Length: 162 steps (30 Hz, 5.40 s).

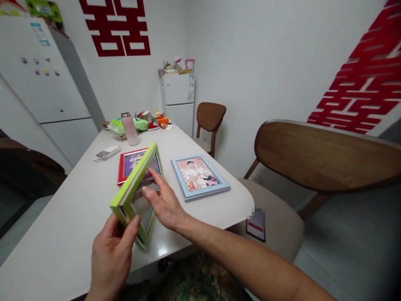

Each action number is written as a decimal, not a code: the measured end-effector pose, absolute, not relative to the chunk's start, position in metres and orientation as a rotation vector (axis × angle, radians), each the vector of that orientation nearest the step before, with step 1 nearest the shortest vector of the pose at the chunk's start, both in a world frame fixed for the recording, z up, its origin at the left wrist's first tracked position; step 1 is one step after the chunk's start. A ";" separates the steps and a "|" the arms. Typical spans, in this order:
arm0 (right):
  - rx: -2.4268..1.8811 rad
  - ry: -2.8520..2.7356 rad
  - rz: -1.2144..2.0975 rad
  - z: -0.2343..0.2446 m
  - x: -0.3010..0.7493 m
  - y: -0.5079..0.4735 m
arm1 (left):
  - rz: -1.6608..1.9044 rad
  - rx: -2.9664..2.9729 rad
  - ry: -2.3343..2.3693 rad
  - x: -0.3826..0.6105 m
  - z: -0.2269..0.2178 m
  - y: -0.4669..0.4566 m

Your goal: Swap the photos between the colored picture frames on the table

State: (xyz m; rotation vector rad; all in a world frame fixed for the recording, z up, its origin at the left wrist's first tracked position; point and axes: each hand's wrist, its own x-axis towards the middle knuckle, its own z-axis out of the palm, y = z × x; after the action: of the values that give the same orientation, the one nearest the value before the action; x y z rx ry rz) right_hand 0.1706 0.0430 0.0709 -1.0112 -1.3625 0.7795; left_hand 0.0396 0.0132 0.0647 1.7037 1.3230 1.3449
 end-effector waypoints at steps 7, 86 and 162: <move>-0.755 -0.896 1.318 0.058 0.192 0.027 | 1.173 2.704 0.980 0.032 0.038 -0.004; -1.621 -2.182 0.172 0.018 0.144 0.110 | 0.628 2.314 1.291 -0.010 0.008 0.011; -2.004 -2.141 0.169 0.019 0.202 0.067 | 1.013 1.381 1.634 -0.115 0.021 0.054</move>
State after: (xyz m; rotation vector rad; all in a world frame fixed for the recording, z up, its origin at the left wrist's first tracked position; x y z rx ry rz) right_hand 0.2025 0.0669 0.0190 -2.0044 -2.1406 0.1685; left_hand -0.1151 0.0538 0.0211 1.3813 1.6336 1.0126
